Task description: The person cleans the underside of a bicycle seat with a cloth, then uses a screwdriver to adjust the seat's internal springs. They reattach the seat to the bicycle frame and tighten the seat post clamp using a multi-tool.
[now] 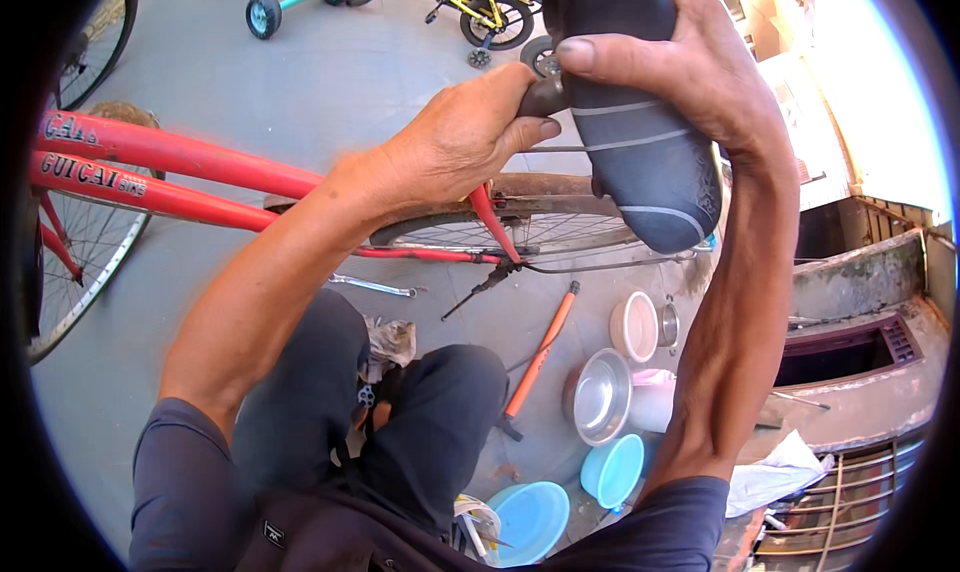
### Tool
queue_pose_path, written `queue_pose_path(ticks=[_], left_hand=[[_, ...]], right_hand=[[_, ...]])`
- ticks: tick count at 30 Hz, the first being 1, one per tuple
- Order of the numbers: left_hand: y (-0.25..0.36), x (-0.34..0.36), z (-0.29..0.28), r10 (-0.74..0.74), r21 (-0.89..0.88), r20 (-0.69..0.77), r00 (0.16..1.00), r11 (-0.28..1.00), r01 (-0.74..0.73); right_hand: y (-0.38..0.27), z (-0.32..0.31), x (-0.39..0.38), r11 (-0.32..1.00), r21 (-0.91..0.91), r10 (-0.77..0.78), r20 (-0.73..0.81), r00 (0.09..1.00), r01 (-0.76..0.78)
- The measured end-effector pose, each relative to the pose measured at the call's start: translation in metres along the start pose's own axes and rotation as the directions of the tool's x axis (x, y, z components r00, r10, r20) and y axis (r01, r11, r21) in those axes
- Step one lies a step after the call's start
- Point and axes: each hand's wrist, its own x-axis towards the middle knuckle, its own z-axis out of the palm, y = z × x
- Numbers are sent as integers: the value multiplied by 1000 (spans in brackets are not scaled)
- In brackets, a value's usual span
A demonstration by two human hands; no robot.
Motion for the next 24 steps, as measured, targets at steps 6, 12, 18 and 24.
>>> queue_pose_path(ticks=[6, 12, 18, 24], left_hand=[[2, -1, 4, -152, -82, 122, 981, 983, 163], [-5, 3, -42, -74, -41, 105, 992, 996, 78], [52, 65, -122, -70, 4, -223, 972, 997, 73], [112, 106, -90, -15, 430, 31, 999, 903, 0]], right_hand=[[-12, 6, -19, 983, -164, 63, -148, 987, -87], [45, 29, -90, 986, -7, 105, -753, 650, -166], [58, 87, -141, 561, 827, 583, -424, 693, 33], [40, 95, -101, 303, 906, 505, -416, 756, 296]])
